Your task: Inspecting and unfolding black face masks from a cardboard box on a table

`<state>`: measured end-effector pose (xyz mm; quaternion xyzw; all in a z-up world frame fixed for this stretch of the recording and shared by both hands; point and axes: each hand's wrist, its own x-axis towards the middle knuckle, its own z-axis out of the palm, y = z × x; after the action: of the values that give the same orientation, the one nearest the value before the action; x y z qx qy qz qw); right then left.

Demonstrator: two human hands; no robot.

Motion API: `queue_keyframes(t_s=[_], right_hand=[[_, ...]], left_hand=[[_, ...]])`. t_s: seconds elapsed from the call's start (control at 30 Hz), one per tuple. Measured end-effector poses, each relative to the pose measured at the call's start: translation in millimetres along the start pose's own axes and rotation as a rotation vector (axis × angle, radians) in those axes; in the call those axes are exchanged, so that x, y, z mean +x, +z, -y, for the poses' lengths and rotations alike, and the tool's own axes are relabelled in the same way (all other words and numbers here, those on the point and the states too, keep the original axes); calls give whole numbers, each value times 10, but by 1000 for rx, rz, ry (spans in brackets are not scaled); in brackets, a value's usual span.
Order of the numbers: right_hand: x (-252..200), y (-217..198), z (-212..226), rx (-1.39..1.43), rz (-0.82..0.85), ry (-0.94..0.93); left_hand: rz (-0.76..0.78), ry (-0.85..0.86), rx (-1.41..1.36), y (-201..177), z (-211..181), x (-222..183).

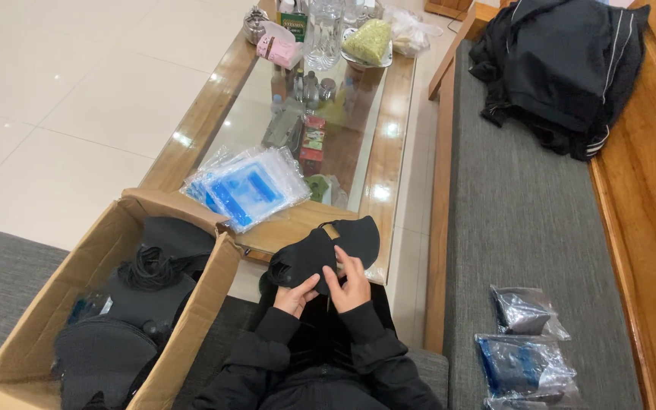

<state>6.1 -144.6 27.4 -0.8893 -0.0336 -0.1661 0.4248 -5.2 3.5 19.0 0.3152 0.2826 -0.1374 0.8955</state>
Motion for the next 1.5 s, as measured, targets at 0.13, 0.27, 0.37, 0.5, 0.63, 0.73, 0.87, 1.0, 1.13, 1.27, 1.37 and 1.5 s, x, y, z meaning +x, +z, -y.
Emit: queue_keyframes(t_s=[0.13,0.27,0.37,0.5,0.63,0.73,0.87,1.0,1.13,1.27,1.37,1.5], right_hand=[[-61,47,-2,-21,12,-70],[-53,31,8,-29,-7,-89],[-46,67,-31,-52,-28,-149],[-57,37,54,-98,-42,-225],[-70,37,124,-127,-78,-292],[-66,43,98,-67,-87,-291],[-72,39,144,74,-111,-205],[-111,147,-7,59,-122,-204],[-134,209,-64,37,-126,-262],[-159,175,-42,15,-135,-175],[-133,108,39,45,-137,-158],[-98,51,95,124,-165,-140]], left_hand=[[-1,-12,-49,7,-14,24],[-14,8,8,0,42,49],[-42,49,30,-113,164,177],[-32,9,33,-124,123,221],[-27,-12,76,-370,294,497],[-33,-9,73,-408,341,554],[-57,21,41,-168,189,292],[-30,33,41,-276,267,407],[-12,58,35,-339,327,467],[9,86,54,-312,293,401],[11,107,102,-252,239,313],[22,45,-18,-325,249,392]])
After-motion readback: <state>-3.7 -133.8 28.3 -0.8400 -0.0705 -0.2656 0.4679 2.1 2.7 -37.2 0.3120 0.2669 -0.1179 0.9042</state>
